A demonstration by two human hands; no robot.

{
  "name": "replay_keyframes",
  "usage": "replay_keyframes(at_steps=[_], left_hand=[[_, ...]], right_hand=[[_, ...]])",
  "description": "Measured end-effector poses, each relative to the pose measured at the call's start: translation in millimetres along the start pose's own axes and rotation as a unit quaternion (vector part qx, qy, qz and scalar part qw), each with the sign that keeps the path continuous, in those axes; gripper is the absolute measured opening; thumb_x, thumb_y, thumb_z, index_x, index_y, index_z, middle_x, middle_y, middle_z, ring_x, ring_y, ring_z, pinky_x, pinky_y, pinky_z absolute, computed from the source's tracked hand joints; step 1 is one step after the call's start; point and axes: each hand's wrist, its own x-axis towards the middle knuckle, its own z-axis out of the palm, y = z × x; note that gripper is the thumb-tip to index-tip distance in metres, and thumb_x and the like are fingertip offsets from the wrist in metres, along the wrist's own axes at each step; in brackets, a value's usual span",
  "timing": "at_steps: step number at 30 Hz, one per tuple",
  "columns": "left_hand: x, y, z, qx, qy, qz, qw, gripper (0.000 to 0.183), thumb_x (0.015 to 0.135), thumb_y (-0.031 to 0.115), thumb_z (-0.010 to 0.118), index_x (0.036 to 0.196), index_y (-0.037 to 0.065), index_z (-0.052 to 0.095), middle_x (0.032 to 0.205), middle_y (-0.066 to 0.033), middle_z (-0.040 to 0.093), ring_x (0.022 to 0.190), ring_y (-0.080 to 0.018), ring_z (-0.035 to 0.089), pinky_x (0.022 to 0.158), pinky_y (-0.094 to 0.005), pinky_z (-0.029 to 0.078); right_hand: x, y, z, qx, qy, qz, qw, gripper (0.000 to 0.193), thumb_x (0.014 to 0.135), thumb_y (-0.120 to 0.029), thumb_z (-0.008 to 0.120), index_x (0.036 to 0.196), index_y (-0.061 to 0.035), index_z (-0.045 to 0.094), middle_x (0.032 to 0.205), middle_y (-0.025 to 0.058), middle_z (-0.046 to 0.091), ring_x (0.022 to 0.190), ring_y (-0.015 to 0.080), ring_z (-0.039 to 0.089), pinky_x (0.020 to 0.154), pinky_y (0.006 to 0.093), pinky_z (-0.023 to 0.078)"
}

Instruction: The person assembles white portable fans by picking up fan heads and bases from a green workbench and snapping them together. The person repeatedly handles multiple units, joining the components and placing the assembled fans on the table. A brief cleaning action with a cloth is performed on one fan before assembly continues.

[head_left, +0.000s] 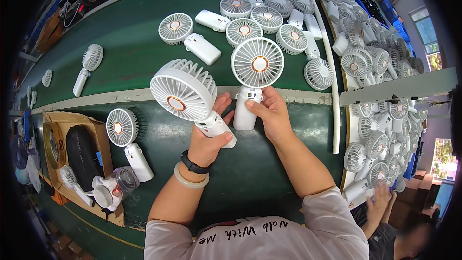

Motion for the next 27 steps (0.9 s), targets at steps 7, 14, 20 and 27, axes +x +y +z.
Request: replay_keyframes(at_steps=[7, 14, 20, 27], left_hand=[[-3.9, 0.7, 2.8, 0.007, 0.008, -0.042, 0.999, 0.077, 0.067, 0.015, 0.075, 0.130, 0.006, 0.032, 0.126, -0.0122, 0.045, 0.112, -0.0258, 0.051, 0.089, -0.0423, 0.047], [-18.1, -11.9, 0.8, 0.248, 0.135, 0.150, 0.948, 0.066, 0.072, -0.003, 0.062, 0.129, -0.001, 0.030, 0.119, -0.0149, 0.048, 0.106, -0.0234, 0.053, 0.088, -0.0395, 0.049], [-11.5, -6.1, 5.7, 0.135, 0.195, 0.181, 0.954, 0.065, 0.071, -0.003, 0.064, 0.127, -0.002, 0.032, 0.114, -0.0143, 0.050, 0.103, -0.0238, 0.055, 0.085, -0.0370, 0.049], [-14.5, -10.7, 1.4, 0.074, 0.164, 0.175, 0.968, 0.069, 0.073, 0.018, 0.070, 0.128, 0.002, 0.031, 0.118, -0.0149, 0.046, 0.107, -0.0278, 0.052, 0.082, -0.0428, 0.052]], right_hand=[[2.6, 4.4, -1.5, -0.290, -0.088, -0.191, 0.934, 0.043, 0.083, -0.015, 0.061, 0.122, -0.0003, 0.051, 0.119, 0.0130, 0.043, 0.110, 0.0209, 0.043, 0.088, 0.0308, 0.040], [85.0, 9.2, 23.5, -0.521, 0.054, -0.259, 0.811, 0.043, 0.075, -0.012, 0.067, 0.114, -0.0006, 0.052, 0.107, 0.0156, 0.050, 0.100, 0.0277, 0.050, 0.085, 0.0353, 0.042], [130.9, 27.6, 61.2, -0.784, 0.062, -0.143, 0.601, 0.058, 0.082, -0.028, 0.061, 0.128, -0.0008, 0.040, 0.105, 0.0146, 0.054, 0.092, 0.0274, 0.054, 0.076, 0.0373, 0.044], [51.0, -13.8, 16.4, 0.376, -0.236, 0.171, 0.880, 0.050, 0.094, -0.041, 0.035, 0.134, -0.0111, 0.034, 0.101, 0.0146, 0.054, 0.072, 0.0211, 0.052, 0.059, 0.0322, 0.044]])
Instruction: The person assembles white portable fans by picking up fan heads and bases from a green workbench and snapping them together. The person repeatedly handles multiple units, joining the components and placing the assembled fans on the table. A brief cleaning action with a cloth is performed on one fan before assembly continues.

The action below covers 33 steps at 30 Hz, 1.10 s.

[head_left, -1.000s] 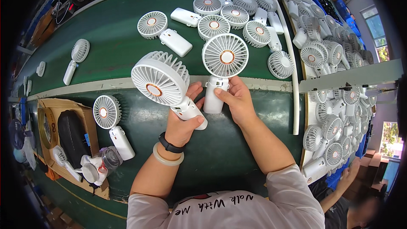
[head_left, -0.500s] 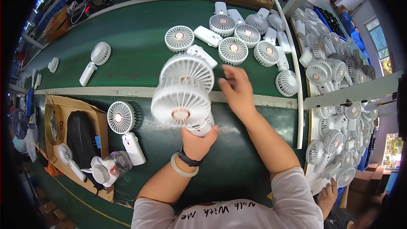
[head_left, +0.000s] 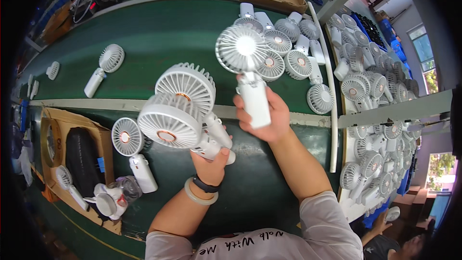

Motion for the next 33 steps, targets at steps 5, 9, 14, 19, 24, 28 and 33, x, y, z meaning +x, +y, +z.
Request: replay_keyframes(at_steps=[5, 9, 14, 19, 24, 28, 33], left_hand=[[2.7, 4.3, 2.0, -0.091, -0.036, -0.061, 0.993, 0.064, 0.072, 0.012, 0.068, 0.125, 0.002, 0.034, 0.116, -0.0142, 0.048, 0.105, -0.0266, 0.054, 0.080, -0.0418, 0.053], [7.3, 7.2, 3.4, -0.099, -0.061, -0.111, 0.987, 0.071, 0.071, 0.021, 0.069, 0.129, 0.006, 0.032, 0.119, -0.0152, 0.047, 0.104, -0.0277, 0.055, 0.078, -0.0420, 0.054], [8.4, 8.1, 2.3, -0.094, -0.048, -0.148, 0.983, 0.074, 0.069, 0.022, 0.068, 0.131, 0.007, 0.031, 0.121, -0.0162, 0.047, 0.105, -0.0279, 0.054, 0.078, -0.0432, 0.054], [7.8, 7.1, 2.1, -0.096, -0.039, -0.149, 0.983, 0.073, 0.069, 0.023, 0.069, 0.130, 0.007, 0.032, 0.122, -0.0165, 0.046, 0.106, -0.0283, 0.055, 0.078, -0.0436, 0.054], [6.9, 8.1, -1.8, -0.138, -0.071, -0.165, 0.974, 0.079, 0.067, 0.021, 0.072, 0.132, 0.009, 0.029, 0.122, -0.0160, 0.046, 0.107, -0.0280, 0.054, 0.080, -0.0424, 0.053], [8.4, 7.5, -2.0, -0.144, -0.086, -0.168, 0.971, 0.081, 0.066, 0.022, 0.072, 0.133, 0.009, 0.029, 0.123, -0.0165, 0.046, 0.108, -0.0288, 0.054, 0.080, -0.0432, 0.053], [8.7, 7.7, 2.6, -0.131, -0.095, -0.176, 0.971, 0.082, 0.065, 0.022, 0.072, 0.133, 0.007, 0.029, 0.125, -0.0165, 0.045, 0.109, -0.0293, 0.053, 0.081, -0.0447, 0.052]], right_hand=[[-42.1, 7.0, -7.8, -0.002, -0.034, -0.027, 0.999, 0.056, 0.093, -0.046, 0.032, 0.137, -0.0115, 0.029, 0.106, 0.0157, 0.052, 0.073, 0.0218, 0.051, 0.057, 0.0318, 0.042], [-40.7, 9.3, -10.7, -0.079, 0.010, -0.050, 0.996, 0.057, 0.093, -0.048, 0.034, 0.133, -0.0079, 0.032, 0.105, 0.0148, 0.053, 0.075, 0.0222, 0.053, 0.061, 0.0322, 0.044], [-34.4, 24.0, -16.7, -0.230, 0.137, -0.150, 0.952, 0.044, 0.090, -0.031, 0.052, 0.125, -0.0070, 0.039, 0.104, 0.0104, 0.054, 0.080, 0.0175, 0.055, 0.065, 0.0330, 0.049], [-39.5, 25.7, -13.3, -0.320, 0.217, -0.133, 0.913, 0.040, 0.087, -0.017, 0.059, 0.121, -0.0052, 0.042, 0.103, 0.0069, 0.056, 0.089, 0.0139, 0.058, 0.075, 0.0293, 0.051], [-38.1, 20.1, -20.1, -0.390, 0.199, -0.169, 0.883, 0.038, 0.085, -0.013, 0.061, 0.117, -0.0008, 0.046, 0.102, 0.0104, 0.061, 0.092, 0.0182, 0.061, 0.082, 0.0317, 0.048], [-37.1, 19.2, -14.9, -0.370, 0.217, -0.176, 0.886, 0.038, 0.083, -0.009, 0.061, 0.117, -0.0014, 0.047, 0.103, 0.0094, 0.061, 0.093, 0.0173, 0.060, 0.084, 0.0318, 0.047], [-38.8, 15.4, -19.3, -0.384, 0.213, -0.168, 0.883, 0.039, 0.083, -0.009, 0.061, 0.119, -0.0020, 0.046, 0.106, 0.0084, 0.060, 0.097, 0.0148, 0.058, 0.085, 0.0309, 0.046]])
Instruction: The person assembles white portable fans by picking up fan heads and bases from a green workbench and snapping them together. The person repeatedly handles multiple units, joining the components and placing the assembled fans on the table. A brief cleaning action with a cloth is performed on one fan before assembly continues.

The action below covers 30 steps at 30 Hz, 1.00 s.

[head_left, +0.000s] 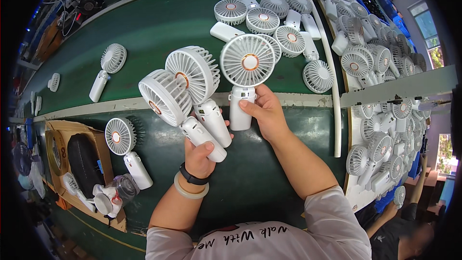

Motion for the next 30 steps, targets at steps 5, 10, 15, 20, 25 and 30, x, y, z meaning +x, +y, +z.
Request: replay_keyframes(at_steps=[5, 10, 15, 20, 25, 30], left_hand=[[2.4, -2.3, 2.2, 0.023, -0.028, 0.017, 0.999, 0.080, 0.067, 0.018, 0.071, 0.134, 0.007, 0.029, 0.130, -0.0142, 0.041, 0.113, -0.0291, 0.049, 0.086, -0.0455, 0.050], [-3.2, -2.1, -1.0, 0.114, -0.063, -0.032, 0.991, 0.069, 0.068, 0.005, 0.073, 0.128, 0.000, 0.038, 0.118, -0.0112, 0.052, 0.105, -0.0221, 0.054, 0.091, -0.0372, 0.045], [-1.6, -10.7, -2.1, 0.407, -0.192, 0.095, 0.888, 0.064, 0.067, 0.008, 0.071, 0.124, 0.000, 0.043, 0.119, -0.0143, 0.050, 0.112, -0.0283, 0.045, 0.099, -0.0393, 0.031], [-11.5, -13.7, 7.5, 0.595, -0.168, 0.154, 0.770, 0.063, 0.069, 0.009, 0.072, 0.125, 0.000, 0.045, 0.127, -0.0194, 0.044, 0.120, -0.0361, 0.041, 0.101, -0.0421, 0.032], [-12.4, 24.5, 46.4, 0.668, -0.124, 0.210, 0.704, 0.059, 0.068, 0.007, 0.068, 0.122, -0.002, 0.046, 0.132, -0.0244, 0.037, 0.120, -0.0415, 0.039, 0.099, -0.0437, 0.035], [83.6, 98.0, -29.7, 0.794, 0.190, 0.299, 0.494, 0.042, 0.075, 0.011, 0.061, 0.112, -0.005, 0.048, 0.110, -0.0237, 0.053, 0.106, -0.0396, 0.049, 0.092, -0.0450, 0.039]], right_hand=[[-1.8, -2.5, 4.4, 0.012, 0.003, 0.000, 1.000, 0.042, 0.083, -0.009, 0.061, 0.121, -0.0014, 0.045, 0.111, 0.0081, 0.058, 0.100, 0.0142, 0.055, 0.089, 0.0309, 0.043], [-13.4, 3.8, 27.9, 0.096, -0.112, -0.046, 0.988, 0.069, 0.078, -0.012, 0.067, 0.136, -0.0018, 0.030, 0.130, 0.0140, 0.042, 0.122, 0.0216, 0.041, 0.099, 0.0346, 0.035], [-29.0, -9.3, 28.0, -0.088, -0.222, -0.003, 0.971, 0.079, 0.065, -0.010, 0.075, 0.132, -0.0001, 0.034, 0.127, 0.0138, 0.046, 0.119, 0.0242, 0.045, 0.098, 0.0366, 0.036], [-21.4, -13.8, 13.7, 0.011, -0.202, 0.063, 0.977, 0.082, 0.059, -0.010, 0.075, 0.131, 0.0006, 0.037, 0.125, 0.0147, 0.049, 0.115, 0.0253, 0.050, 0.097, 0.0372, 0.039], [-10.6, -19.1, 1.7, 0.262, -0.153, 0.066, 0.951, 0.090, 0.057, -0.034, 0.073, 0.130, 0.0010, 0.036, 0.123, 0.0183, 0.050, 0.109, 0.0309, 0.054, 0.094, 0.0379, 0.044], [-2.4, -26.9, -9.1, 0.428, -0.266, 0.048, 0.862, 0.096, 0.063, -0.053, 0.071, 0.137, -0.0076, 0.029, 0.131, 0.0249, 0.038, 0.113, 0.0390, 0.049, 0.090, 0.0516, 0.045]])
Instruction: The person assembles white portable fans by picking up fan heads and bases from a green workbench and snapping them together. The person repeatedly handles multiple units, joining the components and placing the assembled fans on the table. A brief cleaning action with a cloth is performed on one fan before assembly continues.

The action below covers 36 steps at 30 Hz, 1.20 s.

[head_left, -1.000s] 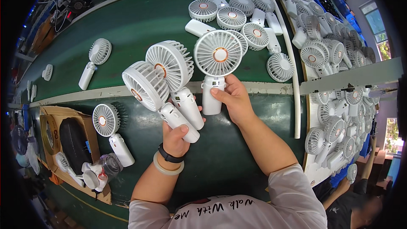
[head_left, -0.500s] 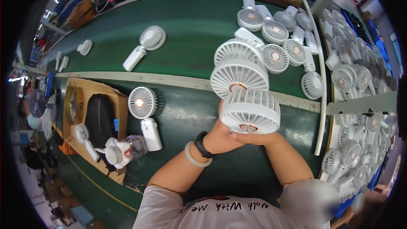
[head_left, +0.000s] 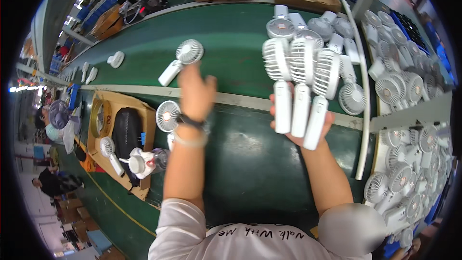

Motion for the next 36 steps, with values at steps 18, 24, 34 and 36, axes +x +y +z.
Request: replay_keyframes(at_steps=[18, 24, 34, 36], left_hand=[[44.0, -7.3, -13.8, -0.356, -0.225, -0.203, 0.884, 0.029, 0.072, 0.014, 0.069, 0.096, 0.002, 0.058, 0.082, -0.0068, 0.061, 0.069, -0.0193, 0.059, 0.062, -0.0327, 0.047], [-67.0, 85.2, -29.7, -0.718, -0.194, -0.269, 0.612, 0.037, 0.094, 0.019, 0.048, 0.127, 0.007, 0.036, 0.113, -0.0093, 0.052, 0.092, -0.0186, 0.056, 0.078, -0.0351, 0.051], [-130.1, 124.4, -23.9, -0.799, -0.340, -0.312, 0.387, 0.043, 0.097, 0.039, 0.032, 0.124, 0.006, 0.041, 0.111, -0.0108, 0.054, 0.086, -0.0204, 0.057, 0.071, -0.0359, 0.049], [-130.3, 124.8, -31.1, -0.812, -0.360, -0.303, 0.347, 0.044, 0.097, 0.040, 0.030, 0.124, 0.007, 0.041, 0.107, -0.0104, 0.054, 0.087, -0.0216, 0.055, 0.072, -0.0375, 0.047]], right_hand=[[-1.4, -7.9, -11.3, -0.032, -0.024, -0.017, 0.999, 0.089, 0.064, -0.048, 0.068, 0.134, -0.0060, 0.033, 0.128, 0.0268, 0.041, 0.113, 0.0397, 0.049, 0.089, 0.0522, 0.045], [-34.3, 6.1, 0.0, -0.096, 0.184, -0.006, 0.978, 0.074, 0.066, -0.032, 0.068, 0.127, 0.0021, 0.041, 0.114, 0.0185, 0.056, 0.102, 0.0297, 0.059, 0.087, 0.0394, 0.049], [-230.3, -36.8, 163.7, -0.279, 0.255, -0.260, 0.889, 0.079, 0.066, -0.036, 0.070, 0.127, 0.0037, 0.039, 0.114, 0.0220, 0.053, 0.102, 0.0343, 0.057, 0.086, 0.0427, 0.049], [-257.5, -68.3, 174.6, -0.308, 0.318, -0.350, 0.825, 0.074, 0.070, -0.040, 0.067, 0.125, 0.0006, 0.040, 0.113, 0.0219, 0.053, 0.103, 0.0354, 0.056, 0.086, 0.0436, 0.048]])
